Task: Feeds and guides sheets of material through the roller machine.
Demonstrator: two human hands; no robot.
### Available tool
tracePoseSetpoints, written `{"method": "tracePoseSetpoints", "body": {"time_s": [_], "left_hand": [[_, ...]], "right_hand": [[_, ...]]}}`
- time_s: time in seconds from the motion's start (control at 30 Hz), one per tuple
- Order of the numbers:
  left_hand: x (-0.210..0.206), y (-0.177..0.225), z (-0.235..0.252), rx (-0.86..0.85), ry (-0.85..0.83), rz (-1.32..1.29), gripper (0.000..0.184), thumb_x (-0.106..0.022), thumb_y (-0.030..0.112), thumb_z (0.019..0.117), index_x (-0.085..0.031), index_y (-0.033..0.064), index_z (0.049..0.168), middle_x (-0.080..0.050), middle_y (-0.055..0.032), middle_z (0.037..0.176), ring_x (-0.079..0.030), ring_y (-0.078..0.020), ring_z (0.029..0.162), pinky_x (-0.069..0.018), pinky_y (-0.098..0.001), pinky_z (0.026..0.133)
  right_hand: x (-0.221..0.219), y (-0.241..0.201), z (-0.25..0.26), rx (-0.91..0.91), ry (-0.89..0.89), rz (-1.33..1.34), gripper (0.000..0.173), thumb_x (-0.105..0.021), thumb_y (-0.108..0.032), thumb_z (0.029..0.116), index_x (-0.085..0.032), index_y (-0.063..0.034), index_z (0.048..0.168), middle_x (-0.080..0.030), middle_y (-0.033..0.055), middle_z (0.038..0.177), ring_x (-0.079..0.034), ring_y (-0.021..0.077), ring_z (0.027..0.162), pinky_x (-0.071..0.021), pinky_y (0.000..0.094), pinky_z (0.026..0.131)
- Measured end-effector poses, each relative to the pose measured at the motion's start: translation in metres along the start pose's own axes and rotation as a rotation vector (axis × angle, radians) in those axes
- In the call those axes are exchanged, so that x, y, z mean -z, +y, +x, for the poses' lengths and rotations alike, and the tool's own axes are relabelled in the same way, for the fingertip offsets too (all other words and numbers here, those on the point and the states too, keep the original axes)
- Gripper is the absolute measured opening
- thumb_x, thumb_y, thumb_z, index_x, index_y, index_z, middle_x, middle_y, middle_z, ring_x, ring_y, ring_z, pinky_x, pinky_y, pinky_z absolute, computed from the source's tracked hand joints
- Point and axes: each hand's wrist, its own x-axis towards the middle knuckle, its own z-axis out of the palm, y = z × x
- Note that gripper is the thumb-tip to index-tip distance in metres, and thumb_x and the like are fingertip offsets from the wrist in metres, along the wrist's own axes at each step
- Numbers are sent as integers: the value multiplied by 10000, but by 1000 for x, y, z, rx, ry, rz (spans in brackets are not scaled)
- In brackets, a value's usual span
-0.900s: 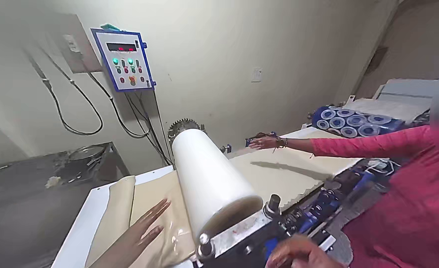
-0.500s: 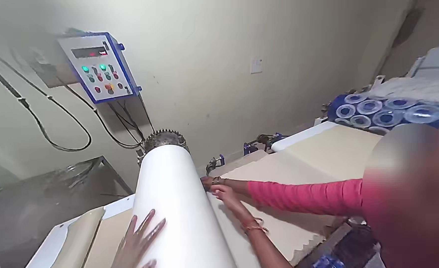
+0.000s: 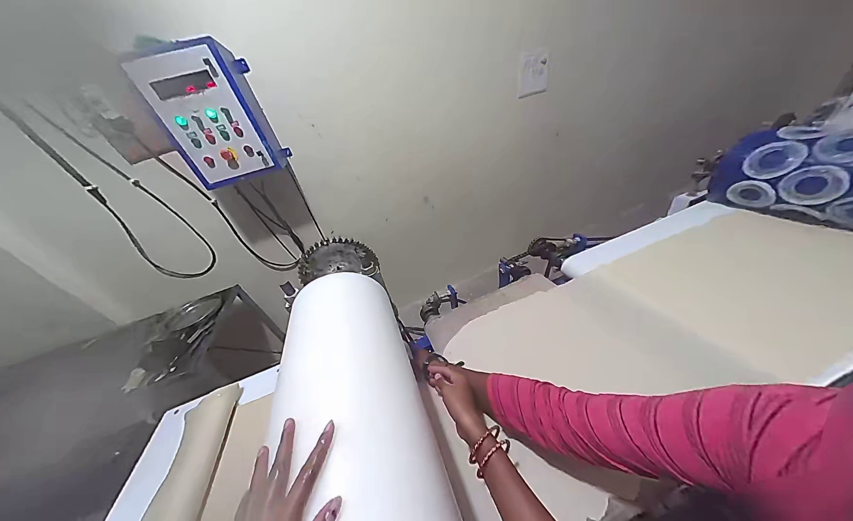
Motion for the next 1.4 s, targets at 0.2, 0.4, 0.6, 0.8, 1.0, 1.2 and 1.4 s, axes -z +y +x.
{"method": "tracePoseSetpoints", "body": {"time_s": [0.2, 0.4, 0.6, 0.8, 1.0, 1.2, 1.4], "left_hand": [[1, 9, 0, 21, -1, 21, 678, -368, 460, 1057, -246, 124, 1633, -42, -367, 1645, -76, -683, 1449, -145, -808, 1106], [-3, 12, -4, -11, 19, 60, 610, -324, 406, 1077, -277, 146, 1627, -73, -345, 1653, -92, -681, 1450, -151, -822, 1090], [-4, 8, -4, -30, 37, 77, 611, -311, 406, 1067, -300, 147, 1620, -101, -354, 1645, -123, -699, 1431, -184, -833, 1063], [-4, -2, -1, -70, 28, 62, 622, -291, 418, 1062, -286, 155, 1626, -74, -357, 1647, -114, -690, 1439, -170, -804, 1097], [-7, 5, 10, -117, 65, 121, 633, -257, 510, 1032, -386, 241, 1591, -160, -282, 1666, -126, -659, 1459, -151, -846, 1057], [-8, 4, 11, -144, 87, 142, 621, -246, 497, 1034, -410, 252, 1580, -198, -253, 1667, -164, -632, 1468, -181, -836, 1057], [-8, 4, 2, -261, 74, 122, 640, -275, 573, 1028, -470, 251, 1546, -317, -83, 1663, -145, -541, 1518, -122, -846, 1069]], "right_hand": [[14, 0, -22, -44, -35, 30, 299, -499, -132, 1072, -640, -2, 1302, -663, 171, 1262, -668, 235, 1099, -550, 398, 922], [9, 13, -46, 25, -46, -28, 272, -537, -110, 1052, -661, 26, 1253, -679, 190, 1217, -673, 248, 1063, -548, 401, 911], [26, 15, -96, 46, -86, -155, 298, -519, -125, 1061, -655, 20, 1283, -686, 184, 1244, -677, 244, 1120, -523, 384, 1002], [65, 44, -197, 156, 20, -236, 283, -556, -125, 1030, -687, 15, 1237, -709, 179, 1197, -706, 249, 1075, -566, 389, 971], [95, 62, -280, 115, 185, -245, 273, -578, -21, 980, -691, 79, 1207, -702, 242, 1186, -716, 269, 1042, -573, 347, 941], [110, 86, -308, 130, 273, -234, 278, -582, -25, 968, -688, 93, 1195, -703, 257, 1180, -729, 254, 1013, -587, 322, 906], [116, 87, -330, 67, 202, -332, 301, -578, -63, 994, -677, 84, 1237, -695, 265, 1209, -714, 334, 1074, -562, 409, 976]]}}
